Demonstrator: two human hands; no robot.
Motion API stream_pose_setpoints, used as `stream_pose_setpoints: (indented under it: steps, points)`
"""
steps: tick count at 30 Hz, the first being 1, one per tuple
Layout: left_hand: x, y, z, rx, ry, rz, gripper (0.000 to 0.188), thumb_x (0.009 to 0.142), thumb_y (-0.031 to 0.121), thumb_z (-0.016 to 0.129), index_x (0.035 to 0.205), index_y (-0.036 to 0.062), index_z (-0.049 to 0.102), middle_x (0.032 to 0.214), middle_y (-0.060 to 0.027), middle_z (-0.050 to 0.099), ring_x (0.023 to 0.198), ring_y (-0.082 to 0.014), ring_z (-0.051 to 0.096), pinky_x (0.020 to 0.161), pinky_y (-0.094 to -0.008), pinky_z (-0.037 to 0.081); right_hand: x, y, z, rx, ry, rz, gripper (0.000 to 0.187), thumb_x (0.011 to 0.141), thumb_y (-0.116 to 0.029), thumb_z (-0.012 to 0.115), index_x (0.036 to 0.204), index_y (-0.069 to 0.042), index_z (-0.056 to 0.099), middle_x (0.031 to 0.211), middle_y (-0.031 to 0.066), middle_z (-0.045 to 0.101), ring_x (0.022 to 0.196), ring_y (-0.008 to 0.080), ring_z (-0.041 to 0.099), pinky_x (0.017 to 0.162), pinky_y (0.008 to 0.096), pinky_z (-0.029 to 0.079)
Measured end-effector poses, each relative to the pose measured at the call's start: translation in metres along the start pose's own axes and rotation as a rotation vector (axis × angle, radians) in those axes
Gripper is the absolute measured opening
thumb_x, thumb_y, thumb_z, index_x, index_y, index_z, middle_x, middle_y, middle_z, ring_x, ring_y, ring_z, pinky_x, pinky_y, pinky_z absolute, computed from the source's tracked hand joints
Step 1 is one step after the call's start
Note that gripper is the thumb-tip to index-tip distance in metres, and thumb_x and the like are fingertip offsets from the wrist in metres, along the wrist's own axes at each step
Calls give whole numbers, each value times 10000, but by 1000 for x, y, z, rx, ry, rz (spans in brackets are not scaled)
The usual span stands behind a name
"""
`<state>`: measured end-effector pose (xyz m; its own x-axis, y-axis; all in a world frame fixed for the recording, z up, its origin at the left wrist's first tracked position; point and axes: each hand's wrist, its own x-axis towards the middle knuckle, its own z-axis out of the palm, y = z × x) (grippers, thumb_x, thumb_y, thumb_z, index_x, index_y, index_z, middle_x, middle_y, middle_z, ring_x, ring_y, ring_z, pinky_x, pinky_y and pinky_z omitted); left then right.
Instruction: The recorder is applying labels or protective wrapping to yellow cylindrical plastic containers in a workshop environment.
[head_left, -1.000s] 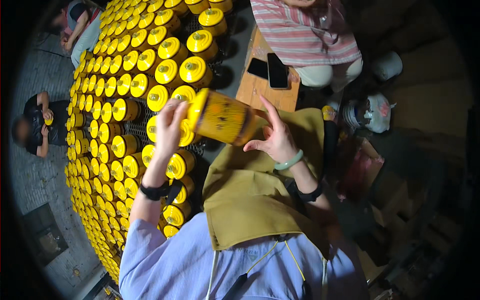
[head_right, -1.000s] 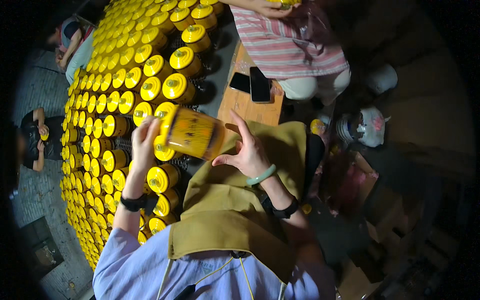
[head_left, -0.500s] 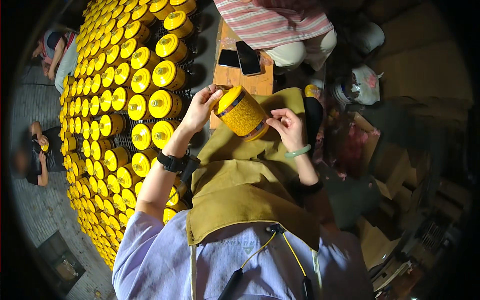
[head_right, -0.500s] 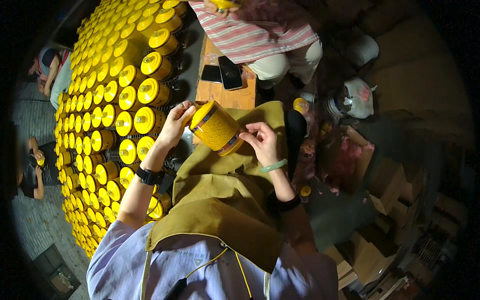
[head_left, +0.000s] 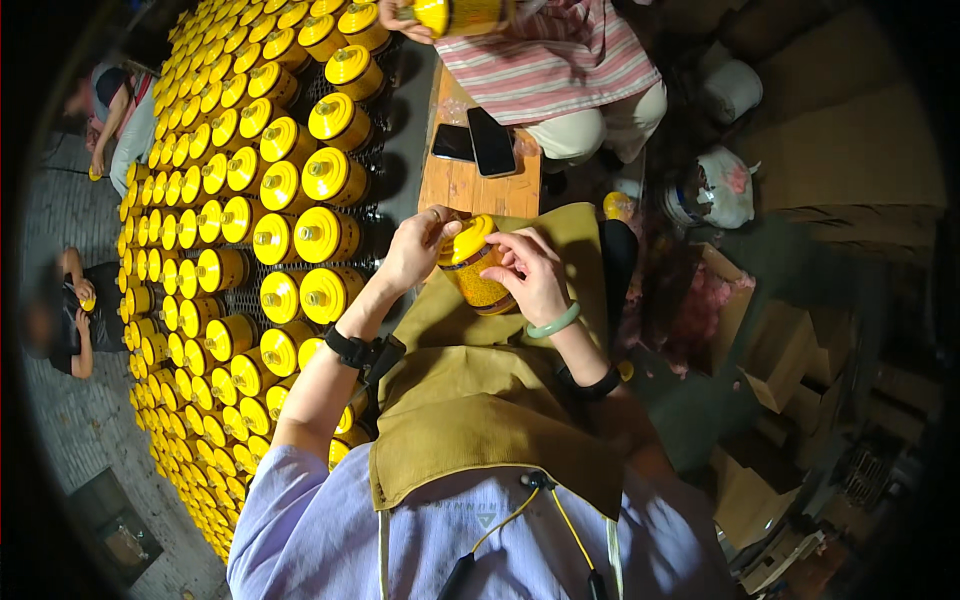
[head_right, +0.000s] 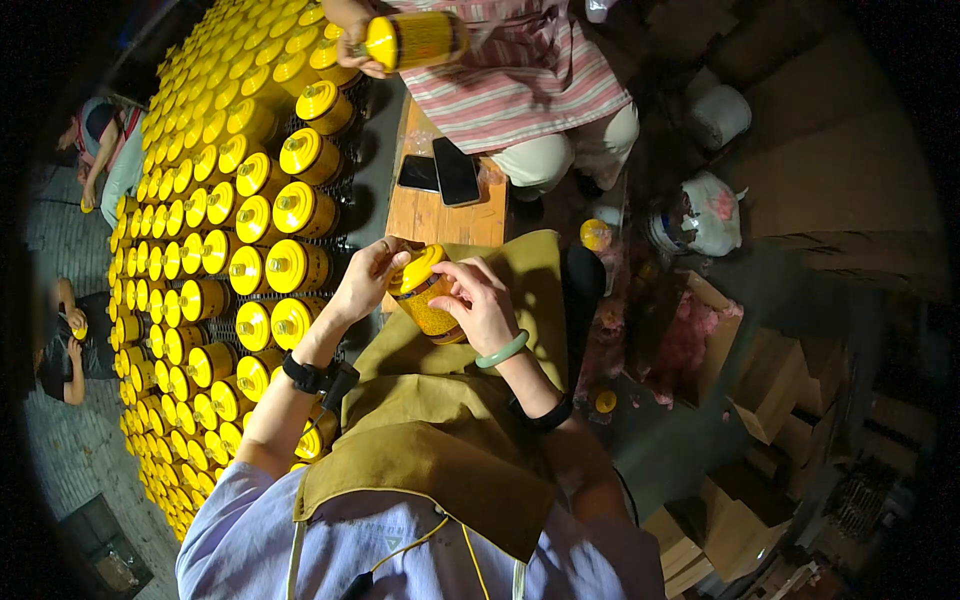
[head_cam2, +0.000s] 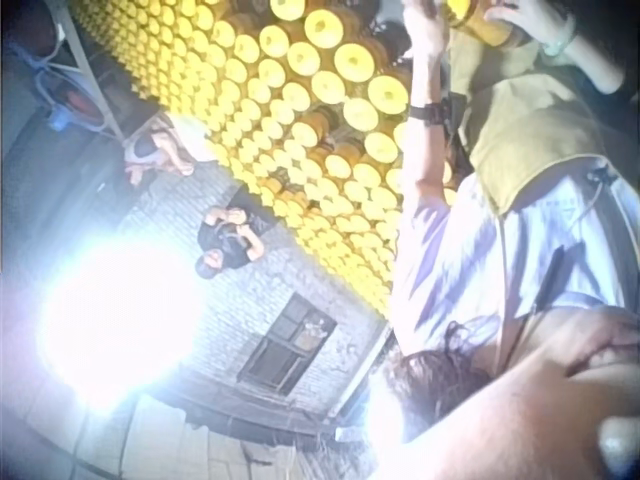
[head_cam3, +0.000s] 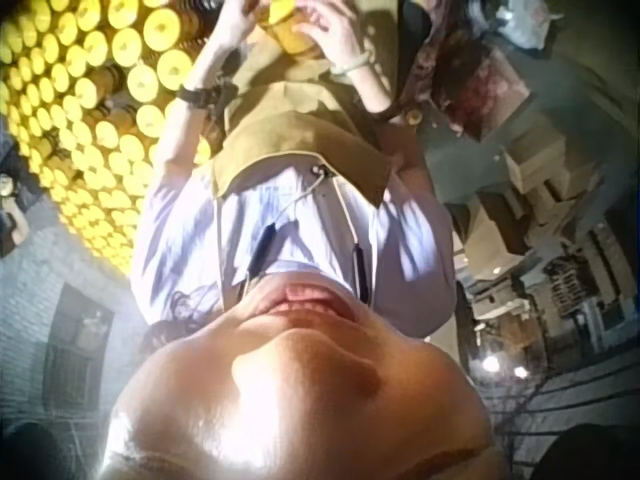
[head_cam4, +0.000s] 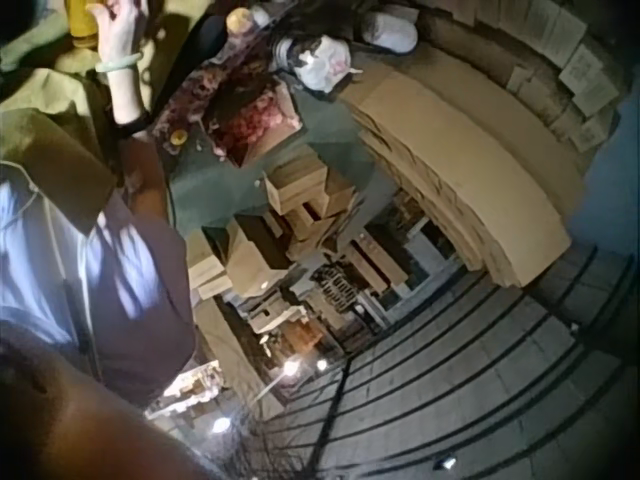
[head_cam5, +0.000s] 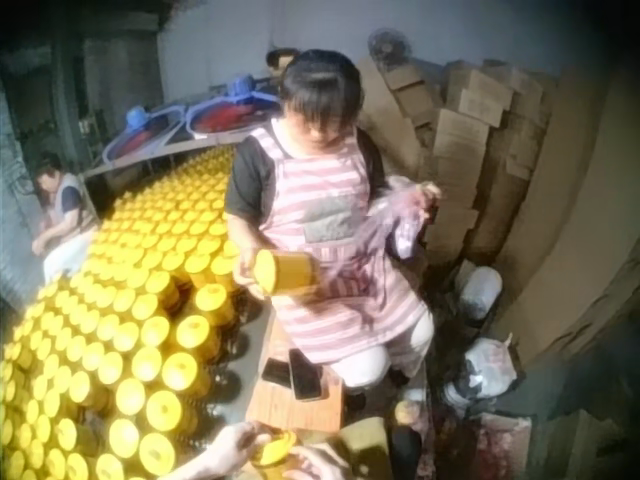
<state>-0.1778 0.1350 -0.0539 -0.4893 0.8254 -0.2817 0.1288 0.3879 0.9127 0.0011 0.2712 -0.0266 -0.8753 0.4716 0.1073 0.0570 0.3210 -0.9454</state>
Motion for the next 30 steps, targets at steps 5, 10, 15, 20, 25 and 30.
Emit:
stream_pose_setpoints:
  steps: [5, 10, 15, 20, 25, 30]
  points:
    - [2, -2, 4, 62, 14, -34, 255, 1021, 164, 510, 1124, -55, 591, 1000, -71, 647, 922, -89, 554, 852, -266, 475, -4, 3, -2, -30, 53, -43, 184, 760, 24, 738, 932, 3, 676, 954, 68, 592, 717, 137, 609, 658, 241, 527]
    - [6, 5, 3, 57, 44, -14, 270, 1017, 176, 522, 1134, -57, 593, 1022, -92, 664, 932, -98, 579, 852, -270, 485, 6, 7, -12, -31, -29, -38, 180, 770, 50, 720, 941, 22, 670, 953, 67, 603, 770, 142, 648, 670, 244, 548]
    - [4, 11, 10, 138, 196, 58, 255, 953, 218, 606, 1019, -25, 648, 899, -210, 692, 817, -318, 693, 722, -360, 526, 6, 4, -4, 100, 102, 14, 294, 735, 54, 755, 1015, -8, 692, 949, 65, 612, 742, 135, 620, 643, 253, 514]
    - [4, 15, 13, 111, 224, 1, 262, 954, 220, 602, 1028, -24, 659, 920, -208, 702, 860, -316, 705, 734, -347, 538, 3, 7, 5, 106, 135, 59, 346, 705, 56, 776, 1026, -62, 723, 938, 38, 588, 730, 104, 574, 639, 224, 485]
    - [7, 14, 12, 85, 230, -12, 274, 953, 231, 604, 1036, -24, 661, 922, -208, 704, 869, -309, 709, 731, -348, 543, 4, 11, 0, 26, 51, 5, 298, 702, 61, 774, 966, -67, 723, 937, 27, 568, 706, 90, 551, 622, 228, 462]
    - [7, 15, 11, 71, 232, -56, 283, 954, 246, 607, 1028, -21, 666, 910, -212, 705, 842, -288, 714, 719, -346, 543, 16, 8, -8, 160, 50, 78, 230, 705, 64, 756, 892, -51, 689, 940, 38, 548, 702, 124, 551, 629, 259, 465]
